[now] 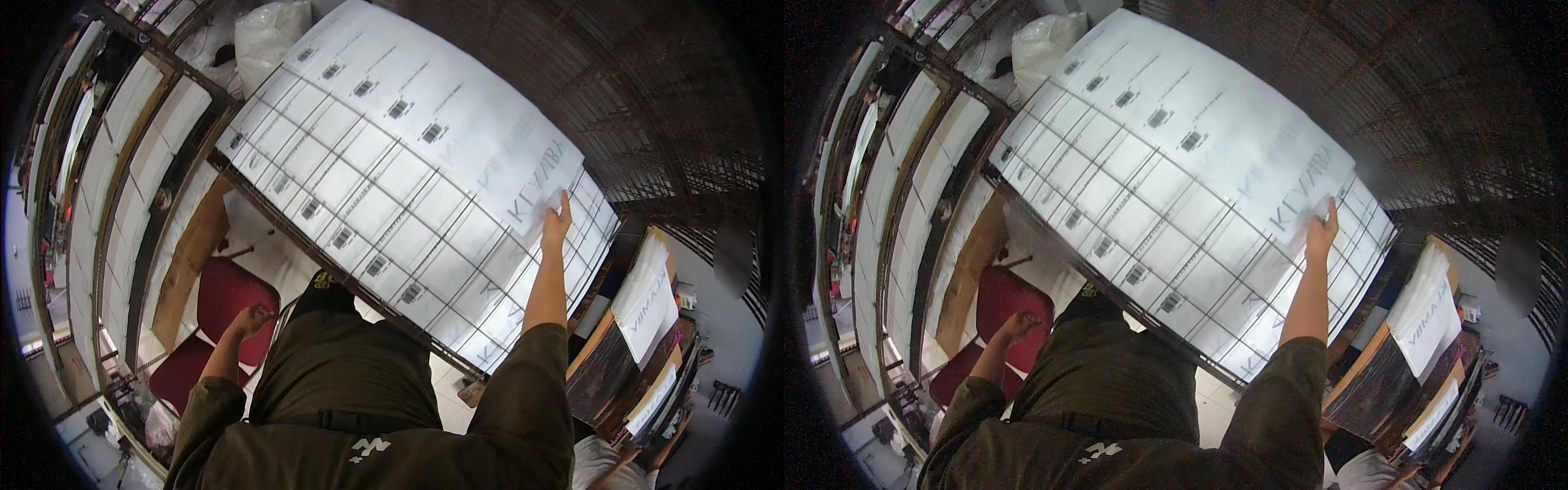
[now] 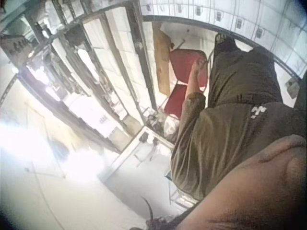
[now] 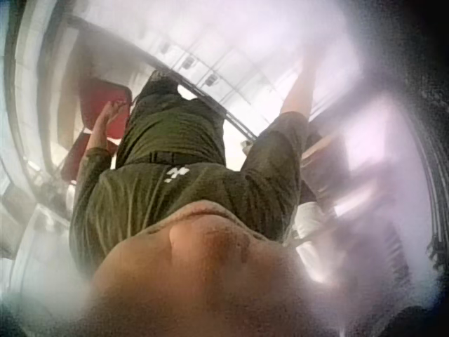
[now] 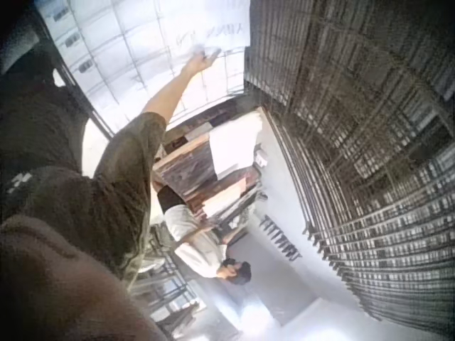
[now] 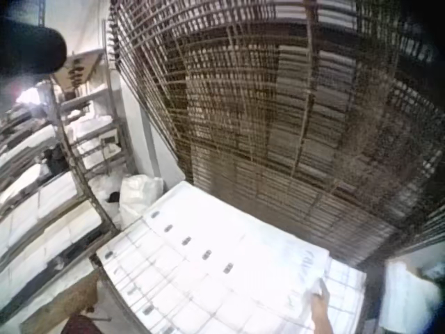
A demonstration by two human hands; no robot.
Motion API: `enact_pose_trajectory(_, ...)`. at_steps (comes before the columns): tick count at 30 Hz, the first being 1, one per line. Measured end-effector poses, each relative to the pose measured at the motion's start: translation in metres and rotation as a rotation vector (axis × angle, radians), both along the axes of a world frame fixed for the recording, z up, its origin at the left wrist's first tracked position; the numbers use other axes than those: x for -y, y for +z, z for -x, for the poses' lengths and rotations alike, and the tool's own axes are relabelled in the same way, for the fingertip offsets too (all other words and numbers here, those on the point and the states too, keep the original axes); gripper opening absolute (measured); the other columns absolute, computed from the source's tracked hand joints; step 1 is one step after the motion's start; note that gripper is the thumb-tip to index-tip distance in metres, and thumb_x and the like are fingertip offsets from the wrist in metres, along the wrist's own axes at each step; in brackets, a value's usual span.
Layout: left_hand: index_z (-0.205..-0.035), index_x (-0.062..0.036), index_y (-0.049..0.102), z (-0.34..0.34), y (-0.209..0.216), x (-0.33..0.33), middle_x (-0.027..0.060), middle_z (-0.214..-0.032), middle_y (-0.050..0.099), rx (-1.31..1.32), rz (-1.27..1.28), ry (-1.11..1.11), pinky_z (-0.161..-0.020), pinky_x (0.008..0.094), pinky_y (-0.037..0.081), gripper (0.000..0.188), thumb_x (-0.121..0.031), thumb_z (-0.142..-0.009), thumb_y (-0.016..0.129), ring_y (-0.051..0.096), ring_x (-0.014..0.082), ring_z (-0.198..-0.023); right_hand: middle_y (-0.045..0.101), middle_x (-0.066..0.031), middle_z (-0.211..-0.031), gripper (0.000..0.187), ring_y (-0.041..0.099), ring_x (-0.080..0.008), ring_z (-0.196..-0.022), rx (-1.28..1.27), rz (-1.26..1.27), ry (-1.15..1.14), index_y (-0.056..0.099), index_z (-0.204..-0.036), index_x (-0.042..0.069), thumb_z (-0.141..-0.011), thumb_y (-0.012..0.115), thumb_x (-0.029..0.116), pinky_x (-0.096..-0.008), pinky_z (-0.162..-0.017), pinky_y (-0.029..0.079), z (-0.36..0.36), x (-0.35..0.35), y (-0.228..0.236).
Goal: The person repeatedly picks up individual white sheets from a table and places them onto a large stack on a nearby rack. The action is continuous and repetitive throughout the clip.
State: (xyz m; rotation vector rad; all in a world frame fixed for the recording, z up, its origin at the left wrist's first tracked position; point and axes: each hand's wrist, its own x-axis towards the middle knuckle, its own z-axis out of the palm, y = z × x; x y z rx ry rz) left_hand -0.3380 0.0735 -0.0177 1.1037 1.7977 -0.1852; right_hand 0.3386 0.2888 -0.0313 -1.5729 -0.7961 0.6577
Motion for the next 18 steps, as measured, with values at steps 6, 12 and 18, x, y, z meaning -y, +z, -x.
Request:
enact_pose_trajectory(6,-0.116,-0.001,0.051,0.025,0.006,-0.01,0.0127,-0.107,0.06,0.013,0.206,-0.018,-0.079,0.0368,0.046,0.046,-0.027,-0.079,0.062,0.058,0.0239,-0.097,0.051,-0.0103,-0.121,0.061,0.045,-0.0061,-0.058,0.049,0.083,-0.046,0.038,-0.132,0.004,-0.073,0.043,-0.009,-0.0199,-0.05,0.039,-0.01,0.004,-0.008)
enact_pose_trajectory(12,-0.106,-0.0035,0.057,-0.009,0.055,-0.043,0.0122,-0.092,0.064,0.007,0.115,-0.577,-0.075,0.0337,0.046,0.037,-0.022,-0.075,0.064,0.06,0.0204,-0.087,0.053,-0.0175,-0.113,0.051,0.055,-0.0229,-0.093,0.553,0.112,-0.176,0.046,-0.123,0.0,-0.073,0.054,0.0,-0.0304,-0.078,0.045,-0.02,0.023,-0.016)
enact_pose_trajectory(18,-0.09,0.0,0.059,-0.174,0.271,-0.095,0.0082,-0.084,0.059,0.614,-0.502,-0.352,-0.065,0.0289,0.043,0.039,-0.032,-0.071,0.07,0.055,0.017,-0.075,0.059,-0.0128,-0.1,0.043,0.057,-0.0183,-0.081,0.609,0.075,-0.208,0.053,-0.115,0.002,-0.073,0.06,0.005,-0.0277,-0.069,0.046,-0.02,0.124,0.057)
